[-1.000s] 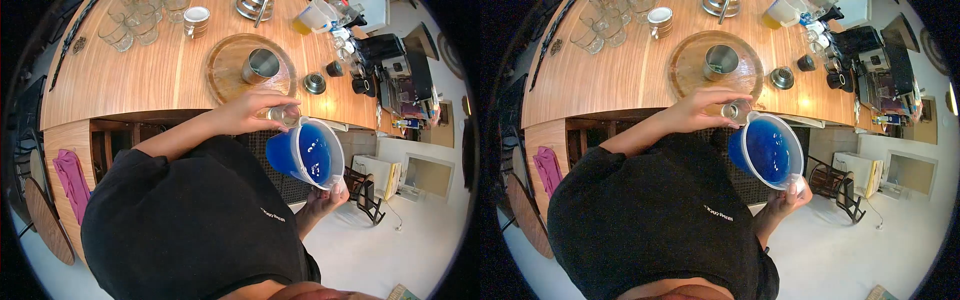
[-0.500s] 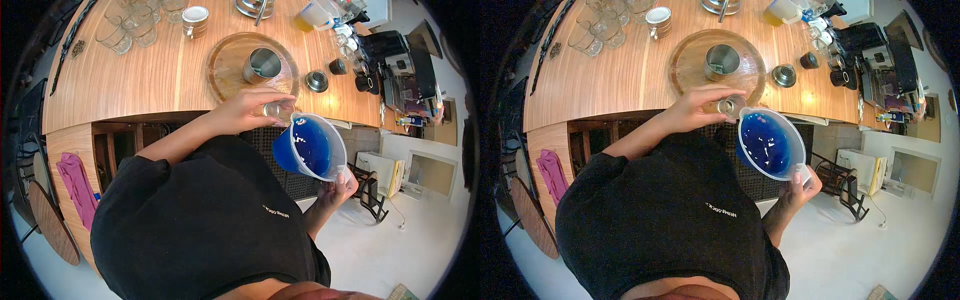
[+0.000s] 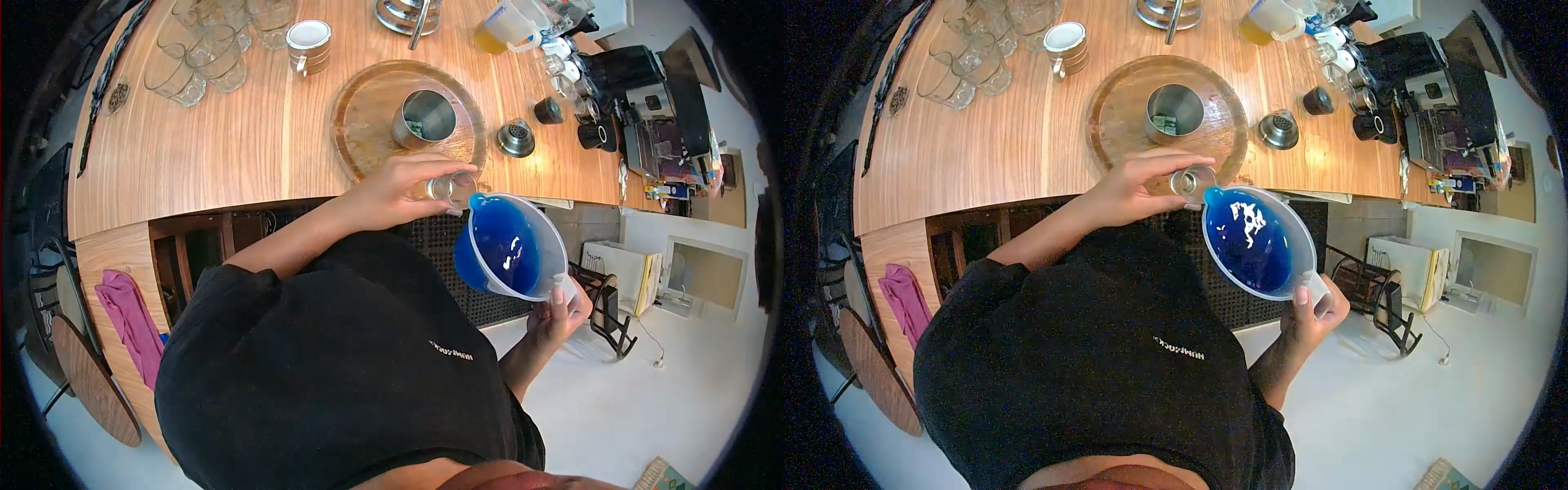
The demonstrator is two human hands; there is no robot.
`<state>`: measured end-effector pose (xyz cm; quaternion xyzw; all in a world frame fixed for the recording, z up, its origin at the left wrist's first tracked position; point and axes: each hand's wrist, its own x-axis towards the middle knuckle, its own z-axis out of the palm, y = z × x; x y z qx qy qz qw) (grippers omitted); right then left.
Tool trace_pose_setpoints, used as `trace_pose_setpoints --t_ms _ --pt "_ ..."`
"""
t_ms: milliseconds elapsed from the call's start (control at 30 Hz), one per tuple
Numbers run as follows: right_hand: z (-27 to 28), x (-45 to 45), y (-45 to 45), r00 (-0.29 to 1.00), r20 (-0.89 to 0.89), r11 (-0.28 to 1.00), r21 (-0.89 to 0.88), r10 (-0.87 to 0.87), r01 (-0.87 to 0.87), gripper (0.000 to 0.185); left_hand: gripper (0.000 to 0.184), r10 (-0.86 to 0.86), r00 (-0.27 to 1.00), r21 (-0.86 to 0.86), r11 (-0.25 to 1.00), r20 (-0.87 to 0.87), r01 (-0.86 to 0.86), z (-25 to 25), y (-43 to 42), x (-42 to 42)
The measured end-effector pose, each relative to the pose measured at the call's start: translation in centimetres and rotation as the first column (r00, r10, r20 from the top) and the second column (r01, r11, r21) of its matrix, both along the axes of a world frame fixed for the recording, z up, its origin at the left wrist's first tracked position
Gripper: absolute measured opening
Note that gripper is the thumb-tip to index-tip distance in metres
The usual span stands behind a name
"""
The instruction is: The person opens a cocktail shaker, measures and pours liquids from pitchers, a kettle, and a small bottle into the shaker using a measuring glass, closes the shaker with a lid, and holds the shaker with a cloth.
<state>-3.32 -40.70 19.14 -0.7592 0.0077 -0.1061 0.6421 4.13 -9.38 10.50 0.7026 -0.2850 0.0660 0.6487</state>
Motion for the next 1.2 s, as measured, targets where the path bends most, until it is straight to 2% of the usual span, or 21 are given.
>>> trace_pose_setpoints --t_ms 67,133,233,467,533,633,1000,1200 --pt "-0.1 0.2 0.0 1.0 0.022 1.0 0.014 0.009 -0.009 0.04 0.062 0.01 1.0 0.008 1.0 0.002 -0.01 0.2 0.1 0.0" --pt "0.2 0.2 0.5 1.0 0.003 1.0 0.011 -0.011 0.011 0.04 0.061 -0.015 0.996 0.019 1.0 -0.085 0.016 1.0 0.3 -0.1" --pt "0.5 0.4 0.6 0.999 -0.021 1.0 0.006 -0.025 0.025 0.041 0.059 0.026 1.0 -0.019 1.0 0.003 -0.025 0.0 -0.1 0.1" --pt "1.2 0.6 0.5 0.999 -0.021 0.999 -0.011 -0.035 0.034 0.046 0.058 0.015 1.0 -0.019 1.0 -0.008 -0.015 0.5 -0.3 0.4" --pt "1.1 0.7 0.3 0.999 -0.017 0.999 -0.013 -0.036 0.036 0.046 0.058 0.004 0.997 -0.042 0.999 -0.073 -0.007 0.7 -0.3 0.3" --pt "1.4 0.8 0.6 0.999 -0.015 0.999 -0.016 -0.032 0.032 0.046 0.058 0.023 1.0 -0.026 0.999 -0.009 -0.024 0.4 -0.4 0.6" --pt "1.6 1.6 0.8 1.0 -0.029 0.998 0.054 -0.01 0.012 0.044 0.059 0.061 0.998 -0.023 0.998 -0.02 -0.062 0.6 -0.4 0.6" --pt "2.2 2.2 0.5 1.0 -0.014 1.0 -0.022 0.004 -0.005 0.041 0.059 0.098 0.995 -0.004 0.995 -0.007 -0.098 1.2 -0.5 0.7"
